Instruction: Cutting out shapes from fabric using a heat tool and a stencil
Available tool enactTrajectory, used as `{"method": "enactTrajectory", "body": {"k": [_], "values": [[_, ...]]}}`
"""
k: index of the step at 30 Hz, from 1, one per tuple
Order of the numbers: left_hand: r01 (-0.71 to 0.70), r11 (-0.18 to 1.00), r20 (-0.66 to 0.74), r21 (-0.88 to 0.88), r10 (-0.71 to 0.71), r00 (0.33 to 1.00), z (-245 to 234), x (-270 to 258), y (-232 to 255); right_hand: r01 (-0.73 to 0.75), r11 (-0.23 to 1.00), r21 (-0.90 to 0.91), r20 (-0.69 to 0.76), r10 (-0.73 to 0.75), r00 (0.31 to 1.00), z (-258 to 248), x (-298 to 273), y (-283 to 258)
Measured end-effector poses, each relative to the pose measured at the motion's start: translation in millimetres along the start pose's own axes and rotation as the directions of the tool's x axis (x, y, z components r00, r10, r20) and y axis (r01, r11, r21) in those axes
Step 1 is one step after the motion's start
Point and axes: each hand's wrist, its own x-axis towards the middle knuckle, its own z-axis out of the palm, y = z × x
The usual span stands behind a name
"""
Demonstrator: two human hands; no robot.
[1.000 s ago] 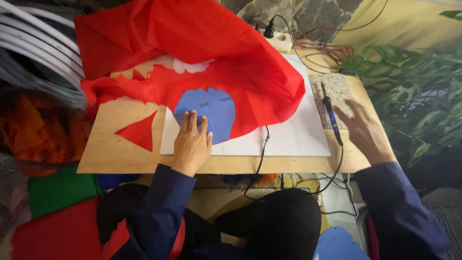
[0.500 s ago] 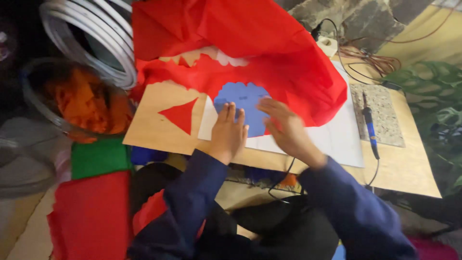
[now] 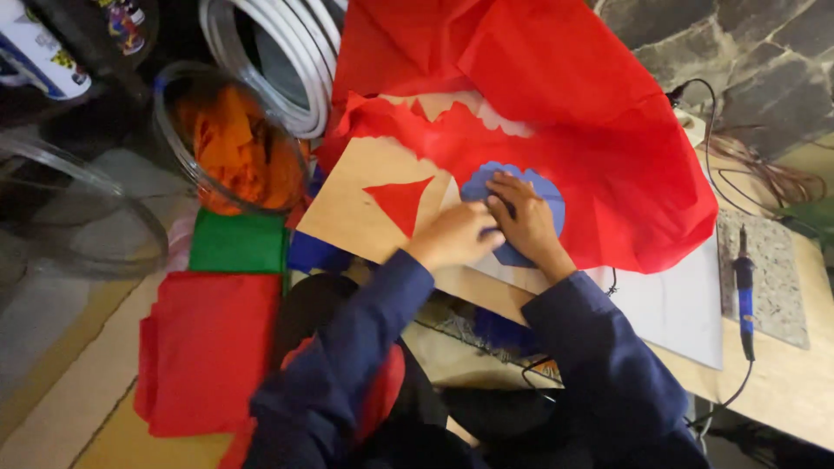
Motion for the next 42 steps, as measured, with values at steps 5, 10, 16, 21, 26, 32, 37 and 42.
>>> {"method": "enactTrajectory", "body": {"k": [5, 10, 16, 21, 26, 32, 37, 42], "values": [[0.312, 0.922, -0.191, 0.230, -0.272, 0.943, -58.2, 6.1, -28.9, 0.032, 0.998, -0.055, -0.014, -0.033, 0.999, 2.5, -1.9, 2.4], [0.447, 0.856, -0.196, 0.258, -0.407, 0.892, -32.5, 37.8, -93.5, 0.030, 0.997, -0.076, -0.060, -0.035, 0.998, 2.3, -3.1, -3.7], [0.469, 0.853, -0.221, 0.230, -0.423, 0.879, -1.3, 75.9, -104.7, 0.009, 0.996, -0.084, -0.036, -0.012, 0.999, 1.7, -3.3, -3.4], [0.536, 0.844, -0.325, 0.012, -0.504, 0.800, 1.8, 91.4, -108.5, 0.021, 0.992, -0.122, -0.048, -0.027, 0.998, 0.7, -3.1, -7.2], [0.484, 0.869, -0.401, -0.106, -0.482, 0.779, 2.3, 97.7, -103.7, 0.006, 0.987, -0.161, -0.032, -0.011, 0.999, -3.7, -1.8, -19.8], [0.482, 0.874, -0.429, -0.063, -0.460, 0.778, 21.0, 116.6, -132.6, 0.016, 0.976, -0.217, 0.003, -0.015, 1.000, -5.7, -2.0, -25.8], [0.441, 0.897, -0.459, -0.017, -0.399, 0.794, 14.0, 120.3, -134.0, 0.029, 0.976, -0.216, 0.010, -0.028, 1.000, -5.5, -0.5, -23.8], [0.394, 0.917, -0.560, -0.056, -0.355, 0.748, 3.2, 125.1, -136.9, 0.029, 0.976, -0.214, 0.010, -0.027, 1.000, -5.6, -0.8, -23.3]]}}
